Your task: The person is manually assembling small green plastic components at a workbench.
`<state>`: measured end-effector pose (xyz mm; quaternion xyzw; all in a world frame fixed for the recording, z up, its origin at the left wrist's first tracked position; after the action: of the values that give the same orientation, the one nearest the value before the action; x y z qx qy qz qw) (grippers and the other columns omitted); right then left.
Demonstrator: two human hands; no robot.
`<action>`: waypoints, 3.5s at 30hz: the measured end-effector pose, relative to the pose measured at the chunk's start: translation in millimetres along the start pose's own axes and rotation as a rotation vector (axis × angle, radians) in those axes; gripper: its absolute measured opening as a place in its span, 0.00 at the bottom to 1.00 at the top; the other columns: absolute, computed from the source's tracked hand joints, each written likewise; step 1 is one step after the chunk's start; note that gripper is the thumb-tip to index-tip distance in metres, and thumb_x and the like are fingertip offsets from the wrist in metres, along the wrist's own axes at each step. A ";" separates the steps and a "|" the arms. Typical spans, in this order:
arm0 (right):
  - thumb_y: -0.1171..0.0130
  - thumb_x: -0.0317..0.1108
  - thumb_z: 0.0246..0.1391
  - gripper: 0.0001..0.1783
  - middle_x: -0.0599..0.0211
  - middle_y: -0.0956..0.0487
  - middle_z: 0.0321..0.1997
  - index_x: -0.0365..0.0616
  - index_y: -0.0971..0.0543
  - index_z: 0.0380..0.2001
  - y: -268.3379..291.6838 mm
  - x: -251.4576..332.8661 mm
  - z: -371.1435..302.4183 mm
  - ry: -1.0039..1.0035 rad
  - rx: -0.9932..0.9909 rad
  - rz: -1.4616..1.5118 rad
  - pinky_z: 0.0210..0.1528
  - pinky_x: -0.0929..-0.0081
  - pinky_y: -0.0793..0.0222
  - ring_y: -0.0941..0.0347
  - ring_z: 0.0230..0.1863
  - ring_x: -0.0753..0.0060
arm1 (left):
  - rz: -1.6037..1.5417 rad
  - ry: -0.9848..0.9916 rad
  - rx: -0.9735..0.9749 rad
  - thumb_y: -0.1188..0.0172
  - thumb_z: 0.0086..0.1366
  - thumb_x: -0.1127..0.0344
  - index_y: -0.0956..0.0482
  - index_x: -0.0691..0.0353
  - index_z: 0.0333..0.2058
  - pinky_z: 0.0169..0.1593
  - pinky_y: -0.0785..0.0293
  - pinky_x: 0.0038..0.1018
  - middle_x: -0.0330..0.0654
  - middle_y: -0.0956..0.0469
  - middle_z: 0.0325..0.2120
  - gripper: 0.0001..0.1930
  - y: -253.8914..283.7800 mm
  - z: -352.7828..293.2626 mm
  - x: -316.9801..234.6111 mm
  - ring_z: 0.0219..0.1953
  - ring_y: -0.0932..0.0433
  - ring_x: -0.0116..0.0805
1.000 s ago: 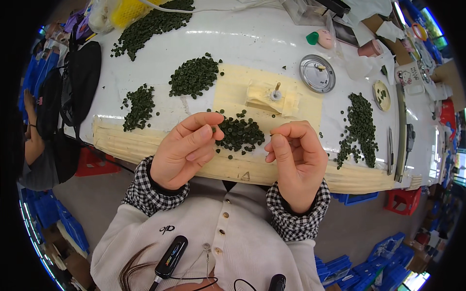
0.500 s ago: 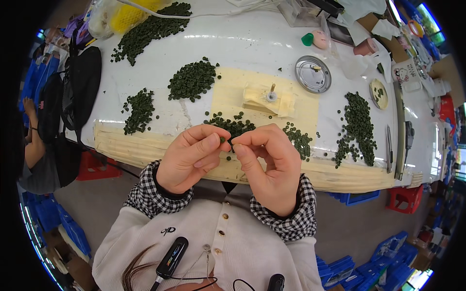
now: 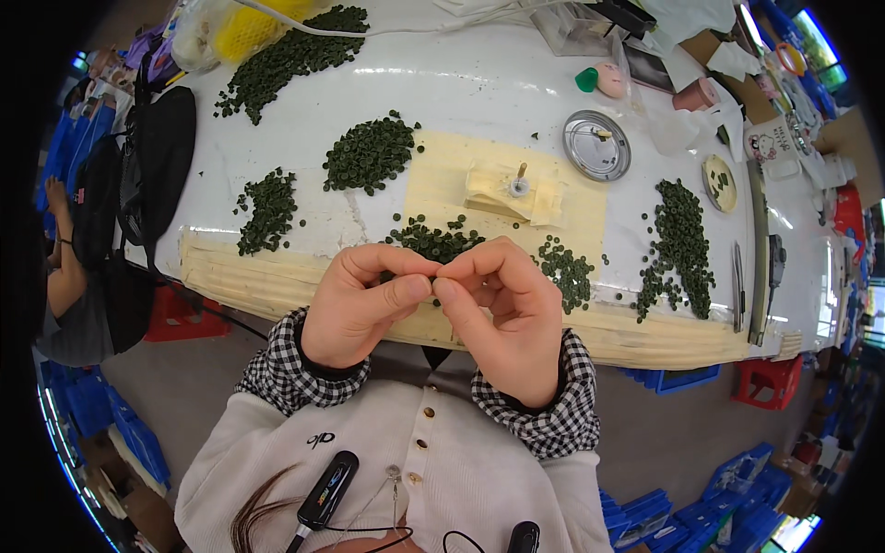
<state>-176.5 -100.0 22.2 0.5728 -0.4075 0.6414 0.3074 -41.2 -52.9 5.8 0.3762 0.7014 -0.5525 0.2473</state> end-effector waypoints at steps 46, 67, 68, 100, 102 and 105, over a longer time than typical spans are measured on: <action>0.44 0.15 0.45 0.09 0.63 0.28 0.32 0.33 0.24 0.32 -1.6 13.4 -4.8 0.245 -0.032 -0.264 0.29 0.86 0.30 0.28 0.29 0.80 | 0.133 -0.017 -0.001 0.41 0.58 0.72 0.22 0.68 0.36 0.33 0.35 0.11 0.32 0.25 0.26 0.08 3.5 -1.8 -2.7 0.28 0.33 0.14; 0.46 0.17 0.49 0.06 0.65 0.28 0.32 0.33 0.26 0.33 1.3 -0.4 -3.2 0.047 -0.013 -0.097 0.32 0.86 0.29 0.28 0.29 0.81 | 0.411 -0.126 -0.071 0.42 0.57 0.74 0.22 0.66 0.31 0.24 0.44 0.10 0.26 0.30 0.20 0.04 3.6 -4.1 -3.7 0.22 0.40 0.11; 0.46 0.17 0.48 0.06 0.65 0.28 0.32 0.33 0.26 0.33 1.1 -1.3 -3.5 0.048 -0.015 -0.094 0.32 0.86 0.29 0.28 0.30 0.81 | 0.416 -0.136 -0.065 0.42 0.57 0.74 0.22 0.66 0.31 0.24 0.44 0.10 0.26 0.30 0.20 0.03 3.6 -4.3 -3.8 0.22 0.40 0.11; 0.34 0.21 0.31 0.12 0.68 0.29 0.25 0.42 0.23 0.25 26.9 8.1 -11.2 0.457 -0.077 -1.025 0.30 0.72 0.40 0.35 0.28 0.65 | -0.551 0.014 -0.087 0.62 0.67 0.73 0.34 0.65 0.49 0.35 0.29 0.18 0.54 0.29 0.46 0.14 35.8 7.7 -15.8 0.31 0.26 0.26; 0.34 0.22 0.30 0.13 0.69 0.29 0.24 0.43 0.23 0.25 25.7 6.8 -10.1 0.462 -0.063 -1.054 0.30 0.72 0.40 0.36 0.28 0.65 | -0.597 -0.003 -0.004 0.63 0.68 0.71 0.34 0.65 0.49 0.35 0.28 0.18 0.56 0.29 0.45 0.14 35.1 9.4 -17.3 0.32 0.26 0.27; 0.34 0.22 0.30 0.12 0.69 0.29 0.24 0.43 0.23 0.25 24.7 4.0 -9.3 0.456 -0.052 -1.085 0.30 0.72 0.40 0.37 0.28 0.65 | -0.591 -0.003 0.004 0.65 0.70 0.67 0.35 0.63 0.48 0.30 0.30 0.16 0.53 0.26 0.41 0.14 36.7 7.0 -18.4 0.26 0.26 0.25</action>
<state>-202.9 -104.0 21.9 0.5393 0.0046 0.4895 0.6852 -1.3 -60.4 -3.7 0.1554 0.7791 -0.6025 0.0760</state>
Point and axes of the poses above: each hand's wrist, its own z-axis towards the middle knuckle, its own y-axis out of the back of the hand, x = y × z, the point moved 4 cm from there along z, towards the middle knuckle
